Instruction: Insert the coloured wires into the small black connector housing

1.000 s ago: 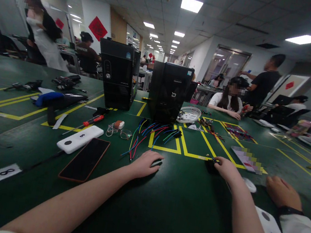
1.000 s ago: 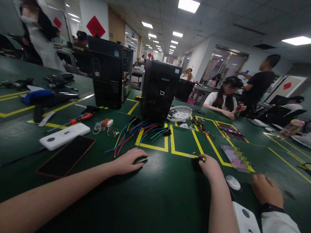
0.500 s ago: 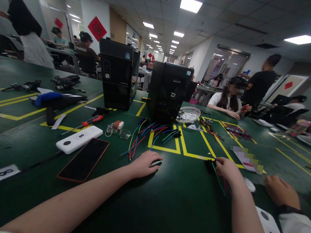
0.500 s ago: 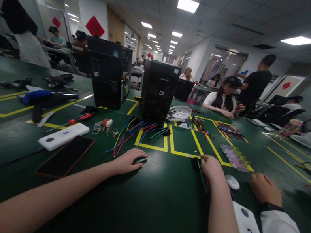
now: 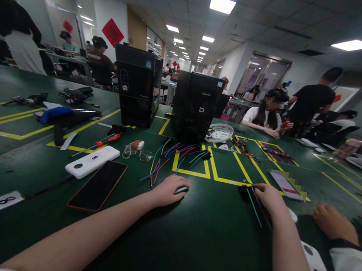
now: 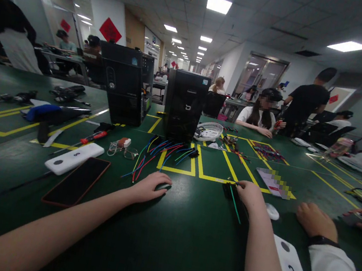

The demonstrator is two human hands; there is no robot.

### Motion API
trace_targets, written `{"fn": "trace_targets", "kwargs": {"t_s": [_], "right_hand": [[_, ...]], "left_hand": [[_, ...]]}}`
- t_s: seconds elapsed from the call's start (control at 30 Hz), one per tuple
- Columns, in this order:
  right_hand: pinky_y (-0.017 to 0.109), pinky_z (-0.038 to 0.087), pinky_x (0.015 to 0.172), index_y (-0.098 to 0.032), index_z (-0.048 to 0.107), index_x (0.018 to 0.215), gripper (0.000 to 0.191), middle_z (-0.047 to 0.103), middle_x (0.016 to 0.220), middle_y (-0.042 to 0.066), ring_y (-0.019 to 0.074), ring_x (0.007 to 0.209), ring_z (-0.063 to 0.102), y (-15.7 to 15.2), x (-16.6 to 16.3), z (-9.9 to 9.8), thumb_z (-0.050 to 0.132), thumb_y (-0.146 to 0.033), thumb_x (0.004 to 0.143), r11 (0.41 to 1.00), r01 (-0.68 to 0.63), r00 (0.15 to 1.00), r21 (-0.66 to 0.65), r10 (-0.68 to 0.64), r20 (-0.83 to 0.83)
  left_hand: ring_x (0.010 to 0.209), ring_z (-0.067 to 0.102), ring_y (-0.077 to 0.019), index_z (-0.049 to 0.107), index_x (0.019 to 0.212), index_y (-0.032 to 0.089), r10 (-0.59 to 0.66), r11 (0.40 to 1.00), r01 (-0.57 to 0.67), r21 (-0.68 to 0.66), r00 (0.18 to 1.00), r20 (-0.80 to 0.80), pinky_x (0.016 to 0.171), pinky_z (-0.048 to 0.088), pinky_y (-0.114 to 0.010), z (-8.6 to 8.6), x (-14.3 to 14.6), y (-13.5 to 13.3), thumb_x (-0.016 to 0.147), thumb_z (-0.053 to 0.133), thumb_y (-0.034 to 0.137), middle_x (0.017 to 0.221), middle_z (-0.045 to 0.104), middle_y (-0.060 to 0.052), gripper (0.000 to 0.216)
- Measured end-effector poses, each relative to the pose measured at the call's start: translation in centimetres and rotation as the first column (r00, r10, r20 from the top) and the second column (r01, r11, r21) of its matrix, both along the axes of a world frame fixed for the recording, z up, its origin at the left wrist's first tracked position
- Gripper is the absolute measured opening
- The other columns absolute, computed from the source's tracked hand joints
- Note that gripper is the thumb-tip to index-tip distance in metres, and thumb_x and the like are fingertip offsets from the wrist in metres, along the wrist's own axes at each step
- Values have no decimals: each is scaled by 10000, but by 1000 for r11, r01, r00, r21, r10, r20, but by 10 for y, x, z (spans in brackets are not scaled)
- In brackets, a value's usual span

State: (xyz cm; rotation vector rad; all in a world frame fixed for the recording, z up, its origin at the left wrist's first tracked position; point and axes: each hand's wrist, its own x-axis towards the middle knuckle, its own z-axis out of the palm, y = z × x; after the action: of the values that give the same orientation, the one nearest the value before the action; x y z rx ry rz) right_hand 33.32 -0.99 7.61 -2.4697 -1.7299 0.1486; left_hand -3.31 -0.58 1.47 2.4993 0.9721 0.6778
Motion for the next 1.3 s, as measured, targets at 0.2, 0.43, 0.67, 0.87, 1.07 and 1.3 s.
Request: {"fn": "trace_targets", "kwargs": {"t_s": [0.2,0.43,0.67,0.87,1.07,1.3], "right_hand": [[250,457,719,-176,662,1092,365,675,1034,89,209,899,624,2,4,-8,488,-257,781,997,-75,996,20,74,55],[253,446,682,-184,669,1066,336,688,968,87,205,855,630,9,4,-11,461,-243,808,986,-124,992,-111,126,14],[300,451,726,-127,621,1136,398,656,1041,146,249,925,611,0,3,-3,412,-257,824,998,-48,992,49,42,117],[275,454,726,-162,613,1170,434,686,859,81,213,835,627,-7,12,9,431,-241,784,995,-93,996,-21,92,-21],[249,464,718,-169,667,1097,411,695,853,59,192,785,632,-13,10,16,487,-213,730,986,-157,982,-63,149,-115],[245,467,734,-175,685,1051,376,692,960,51,190,827,636,-14,9,13,514,-205,718,976,-188,973,-110,169,-159]], "left_hand": [[1078,504,-211,588,1087,219,-3,1000,3,3,1000,2,994,350,-369,1,0,-1,839,529,257,1127,588,-51,258],[1079,506,-213,598,1072,219,-4,1000,4,13,1000,3,998,346,-376,1,0,-1,835,538,256,1124,590,-54,248],[1069,513,-210,608,1048,214,-5,999,5,36,1000,4,1003,339,-366,-3,0,1,828,549,259,1113,594,-51,233],[1064,512,-210,608,1045,216,0,1000,-1,22,1000,4,997,350,-369,1,0,-1,833,542,257,1113,593,-49,225],[1072,507,-210,608,1045,215,0,1000,0,14,1000,-2,995,353,-372,1,1,-1,829,545,247,1119,590,-47,228],[1094,496,-216,607,1051,223,2,1000,-2,-6,1000,-3,1003,343,-381,1,1,-1,835,536,254,1135,584,-51,229]]}}
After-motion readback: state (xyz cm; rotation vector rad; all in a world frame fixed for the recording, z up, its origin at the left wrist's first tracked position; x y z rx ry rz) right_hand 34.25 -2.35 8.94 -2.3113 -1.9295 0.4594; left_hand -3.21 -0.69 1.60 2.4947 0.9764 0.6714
